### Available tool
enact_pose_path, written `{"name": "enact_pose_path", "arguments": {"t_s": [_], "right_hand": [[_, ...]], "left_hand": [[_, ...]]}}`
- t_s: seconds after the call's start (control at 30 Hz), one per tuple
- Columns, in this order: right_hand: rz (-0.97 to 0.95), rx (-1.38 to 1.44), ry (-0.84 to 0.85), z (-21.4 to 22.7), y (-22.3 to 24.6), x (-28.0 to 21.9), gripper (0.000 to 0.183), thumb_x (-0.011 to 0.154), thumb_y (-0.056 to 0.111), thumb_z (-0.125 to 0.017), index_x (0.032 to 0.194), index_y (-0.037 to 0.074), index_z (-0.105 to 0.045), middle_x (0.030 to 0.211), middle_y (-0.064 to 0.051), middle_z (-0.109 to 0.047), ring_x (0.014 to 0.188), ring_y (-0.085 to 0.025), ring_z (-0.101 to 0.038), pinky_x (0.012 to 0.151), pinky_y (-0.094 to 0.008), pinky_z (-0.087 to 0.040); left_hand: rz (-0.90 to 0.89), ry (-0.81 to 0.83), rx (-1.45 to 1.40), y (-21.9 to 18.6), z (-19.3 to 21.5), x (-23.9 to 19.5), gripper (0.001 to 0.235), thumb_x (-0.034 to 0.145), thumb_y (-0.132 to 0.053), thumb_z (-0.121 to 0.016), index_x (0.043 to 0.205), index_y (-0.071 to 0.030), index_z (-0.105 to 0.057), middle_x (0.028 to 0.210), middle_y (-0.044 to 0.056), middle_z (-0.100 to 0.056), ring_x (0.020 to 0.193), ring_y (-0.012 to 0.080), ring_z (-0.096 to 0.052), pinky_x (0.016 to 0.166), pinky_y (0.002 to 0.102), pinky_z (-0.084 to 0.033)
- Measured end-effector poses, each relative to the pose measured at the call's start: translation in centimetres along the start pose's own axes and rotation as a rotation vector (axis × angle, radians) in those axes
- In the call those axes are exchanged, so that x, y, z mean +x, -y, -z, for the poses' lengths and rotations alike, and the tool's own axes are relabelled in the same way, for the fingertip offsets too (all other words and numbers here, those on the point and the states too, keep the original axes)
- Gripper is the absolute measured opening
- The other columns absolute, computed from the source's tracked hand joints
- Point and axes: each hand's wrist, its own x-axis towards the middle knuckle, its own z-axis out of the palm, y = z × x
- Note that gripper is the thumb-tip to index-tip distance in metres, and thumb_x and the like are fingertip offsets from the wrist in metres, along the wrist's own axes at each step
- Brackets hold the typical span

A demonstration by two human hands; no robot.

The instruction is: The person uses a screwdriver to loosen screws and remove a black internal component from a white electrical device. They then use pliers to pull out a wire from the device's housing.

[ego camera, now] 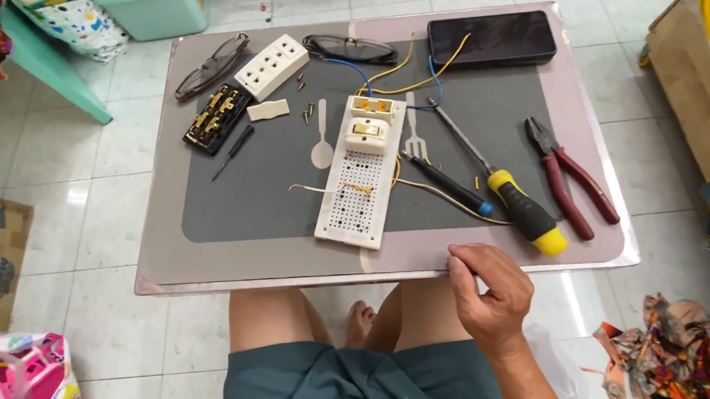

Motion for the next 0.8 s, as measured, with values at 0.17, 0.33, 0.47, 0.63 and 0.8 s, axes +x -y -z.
{"name": "enact_pose_path", "arguments": {"t_s": [0.17,0.33,0.47,0.63,0.8], "right_hand": [[0.014,-0.007,-0.016,0.2,-0.1,-0.2,0.008,0.087,0.003,-0.067,0.085,-0.001,-0.075,0.062,-0.013,-0.063,0.049,-0.029,-0.055,0.05,-0.035,-0.049],[-0.017,-0.031,0.003,0.6,-0.6,-0.7,0.008,0.086,0.005,-0.068,0.088,0.003,-0.076,0.065,-0.011,-0.066,0.053,-0.03,-0.061,0.052,-0.036,-0.05],[-0.032,-0.058,-0.001,0.9,0.1,-0.5,0.009,0.088,0.007,-0.067,0.087,0.004,-0.075,0.062,-0.011,-0.064,0.052,-0.031,-0.06,0.053,-0.035,-0.05],[-0.123,-0.168,-0.012,0.2,0.6,-0.3,0.009,0.092,0.011,-0.067,0.087,0.006,-0.073,0.064,-0.012,-0.063,0.059,-0.033,-0.063,0.057,-0.038,-0.05],[-0.326,-0.199,0.005,-1.3,1.8,-0.4,0.009,0.09,0.014,-0.07,0.093,0.01,-0.077,0.068,-0.011,-0.068,0.061,-0.03,-0.066,0.057,-0.037,-0.051]], "left_hand": [[-0.052,-0.086,-0.02,2.0,-13.1,3.8,0.038,0.065,-0.031,-0.086,0.096,-0.011,-0.075,0.095,0.012,-0.07,0.085,0.0322,-0.069,0.076,0.041,-0.052],[0.418,0.169,0.044,1.1,-20.0,5.3,0.1,0.063,-0.047,-0.087,0.141,-0.001,-0.044,0.135,0.039,-0.04,0.103,0.0592,-0.055,0.076,0.059,-0.043],[0.471,0.169,-0.022,0.5,-19.9,6.2,0.094,0.064,-0.025,-0.086,0.142,0.002,-0.041,0.135,0.044,-0.036,0.099,0.0627,-0.055,0.074,0.06,-0.045],[0.71,0.013,-0.568,3.7,-18.8,4.5,0.111,0.061,-0.018,-0.085,0.154,-0.013,-0.024,0.151,0.032,-0.025,0.106,0.0513,-0.061,0.082,0.047,-0.054],[0.697,-0.128,-0.946,6.9,-19.6,2.0,0.106,0.072,-0.013,-0.081,0.156,-0.014,-0.016,0.155,0.026,-0.023,0.107,0.0294,-0.06,0.083,0.038,-0.056]]}}
